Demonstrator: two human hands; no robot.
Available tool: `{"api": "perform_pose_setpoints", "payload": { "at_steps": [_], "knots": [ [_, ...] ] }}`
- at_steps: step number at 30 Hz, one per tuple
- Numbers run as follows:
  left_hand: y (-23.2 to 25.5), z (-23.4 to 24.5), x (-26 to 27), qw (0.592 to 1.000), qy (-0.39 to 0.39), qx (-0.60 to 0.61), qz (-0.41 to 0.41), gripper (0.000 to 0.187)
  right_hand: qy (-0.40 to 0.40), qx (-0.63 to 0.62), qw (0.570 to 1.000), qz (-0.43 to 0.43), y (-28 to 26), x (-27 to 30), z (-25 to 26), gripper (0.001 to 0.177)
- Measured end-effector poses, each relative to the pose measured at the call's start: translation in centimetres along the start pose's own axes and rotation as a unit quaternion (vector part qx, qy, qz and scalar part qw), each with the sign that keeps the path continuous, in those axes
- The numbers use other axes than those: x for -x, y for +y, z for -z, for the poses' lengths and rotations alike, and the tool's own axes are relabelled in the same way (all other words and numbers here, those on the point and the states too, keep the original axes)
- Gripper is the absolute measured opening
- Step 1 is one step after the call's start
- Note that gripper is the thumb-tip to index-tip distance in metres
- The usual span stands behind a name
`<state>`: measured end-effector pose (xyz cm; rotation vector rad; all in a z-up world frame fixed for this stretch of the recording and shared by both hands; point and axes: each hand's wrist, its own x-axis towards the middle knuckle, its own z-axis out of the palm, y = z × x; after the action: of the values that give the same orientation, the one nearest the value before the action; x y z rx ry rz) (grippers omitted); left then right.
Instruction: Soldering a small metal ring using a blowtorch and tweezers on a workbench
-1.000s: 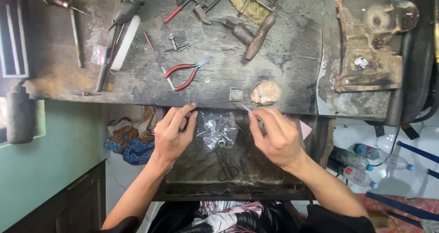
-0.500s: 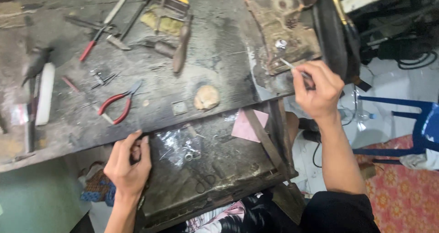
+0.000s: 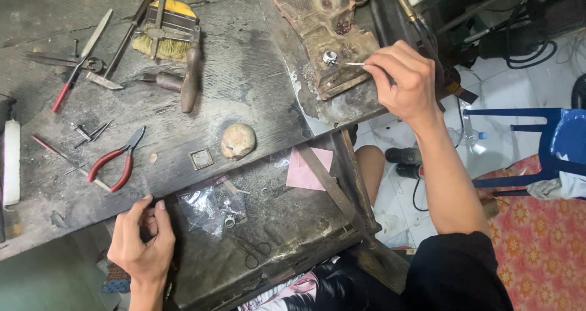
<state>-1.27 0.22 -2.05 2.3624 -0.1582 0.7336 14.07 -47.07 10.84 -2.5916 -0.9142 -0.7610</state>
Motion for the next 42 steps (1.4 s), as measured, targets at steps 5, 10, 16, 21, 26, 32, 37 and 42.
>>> {"api": "perform_pose_setpoints", "payload": {
  "at_steps": [5, 10, 16, 21, 26, 32, 37, 42],
  "knots": [
    [-0.1, -0.1, 0.0, 1.0, 0.001, 0.003, -0.002, 0.013, -0.006, 0.003, 1.0, 0.007, 0.3, -0.7, 0.0, 0.011],
    [-0.2, -0.1, 0.3, 1.0, -0.002, -0.006, 0.004, 0.014, -0.012, 0.017, 1.0, 0.018, 1.0, -0.7, -0.5, 0.009],
    [-0.3, -0.1, 0.2, 1.0, -0.001, -0.01, -0.004, 0.013, -0.02, 0.032, 0.999, 0.019, 0.8, -1.0, -0.3, 0.012],
    [-0.3, 0.0, 0.1, 1.0, -0.005, -0.011, -0.013, 0.013, -0.021, 0.043, 0.999, 0.02, 0.8, -0.8, -0.4, 0.011],
    [-0.4, 0.0, 0.3, 1.0, -0.003, -0.017, -0.012, 0.013, -0.02, 0.047, 0.998, 0.023, 1.0, -0.5, -0.6, 0.009],
    [-0.4, 0.0, 0.3, 1.0, -0.007, -0.019, -0.009, 0.013, -0.024, 0.049, 0.998, 0.023, 1.2, -0.2, -0.8, 0.007],
    [-0.6, 0.0, 0.5, 1.0, -0.006, -0.025, -0.013, 0.014, -0.025, 0.052, 0.998, 0.016, 0.6, -0.5, -0.4, 0.009],
    [-0.7, 0.0, 0.5, 1.0, -0.006, -0.022, -0.011, 0.013, -0.028, 0.053, 0.998, 0.016, 0.3, -0.8, 0.0, 0.01]
  ]
}}
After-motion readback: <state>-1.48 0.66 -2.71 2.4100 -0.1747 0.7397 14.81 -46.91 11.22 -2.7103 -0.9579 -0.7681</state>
